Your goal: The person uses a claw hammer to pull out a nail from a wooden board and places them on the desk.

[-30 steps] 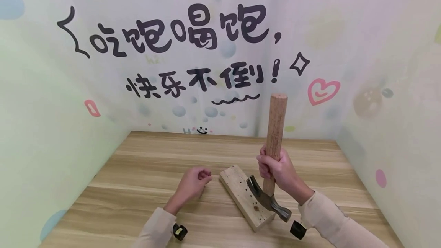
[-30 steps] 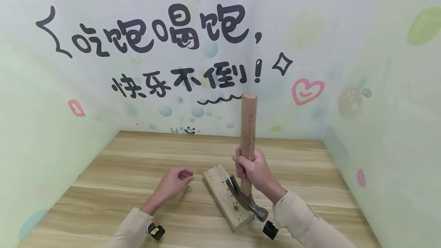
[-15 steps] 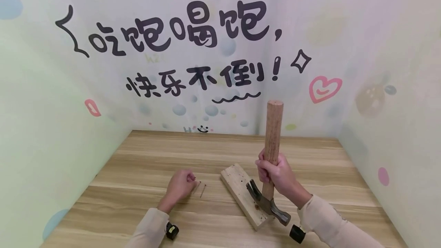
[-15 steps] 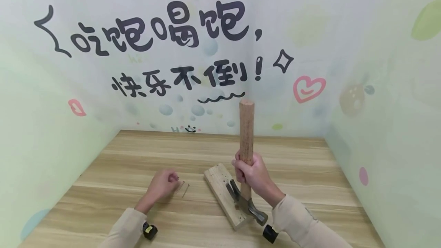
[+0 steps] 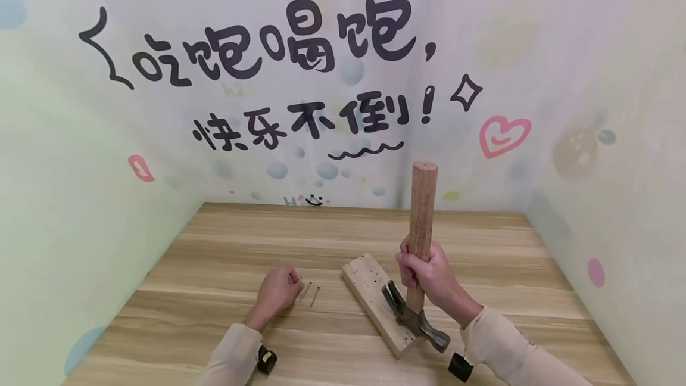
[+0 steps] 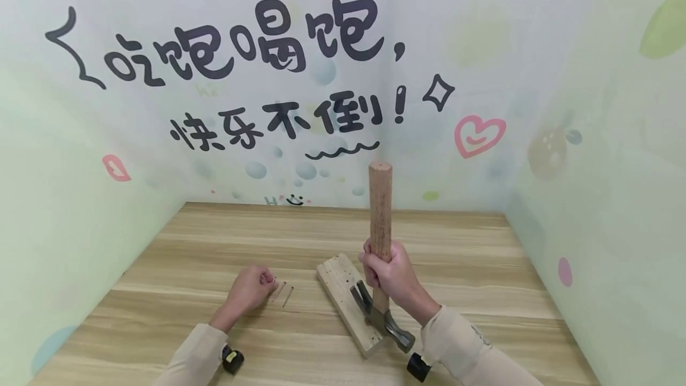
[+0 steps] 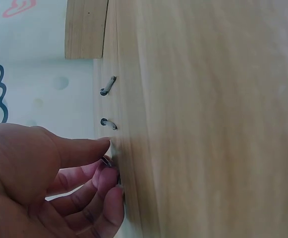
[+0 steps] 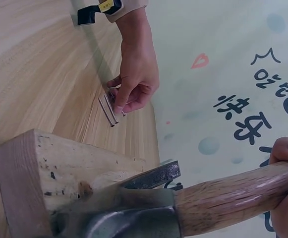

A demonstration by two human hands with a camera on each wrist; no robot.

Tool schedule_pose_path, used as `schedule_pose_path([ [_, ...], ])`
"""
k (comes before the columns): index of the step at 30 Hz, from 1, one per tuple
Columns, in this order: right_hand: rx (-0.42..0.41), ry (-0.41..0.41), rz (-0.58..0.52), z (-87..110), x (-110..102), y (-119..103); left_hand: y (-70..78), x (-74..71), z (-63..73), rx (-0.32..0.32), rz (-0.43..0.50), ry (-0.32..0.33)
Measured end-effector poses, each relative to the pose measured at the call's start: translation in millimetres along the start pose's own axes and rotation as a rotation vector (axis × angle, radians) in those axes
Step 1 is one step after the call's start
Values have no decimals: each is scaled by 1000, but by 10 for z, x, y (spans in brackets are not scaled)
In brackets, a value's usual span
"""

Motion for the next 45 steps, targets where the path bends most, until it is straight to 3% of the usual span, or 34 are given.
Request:
schedule_pose_path([
  [23,-99,3,20,76,3,22,60,-23,16,-5,-8,3],
  [30,-102,10,-4,92,6,28,125,-38,13,-72,-57,-45],
  [34,-88,17,-22,104,-10,41,246,-17,8,-71,-82,-30],
  [39,-68,36,-27,121,-17,38,469,26,-34,11,-110,33],
  [45,-92,37,-22,128,-26,38,747,139,-129,96,-80,41],
])
Point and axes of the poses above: each hand's wrist, its own z-axis away from the middle knuckle, its own x-axis out of the palm, y = z × x, the point moved 2 cm from there along -z, towards the middle knuckle, and after that the axes turned 5 degrees about x, right-handed, at the moved point
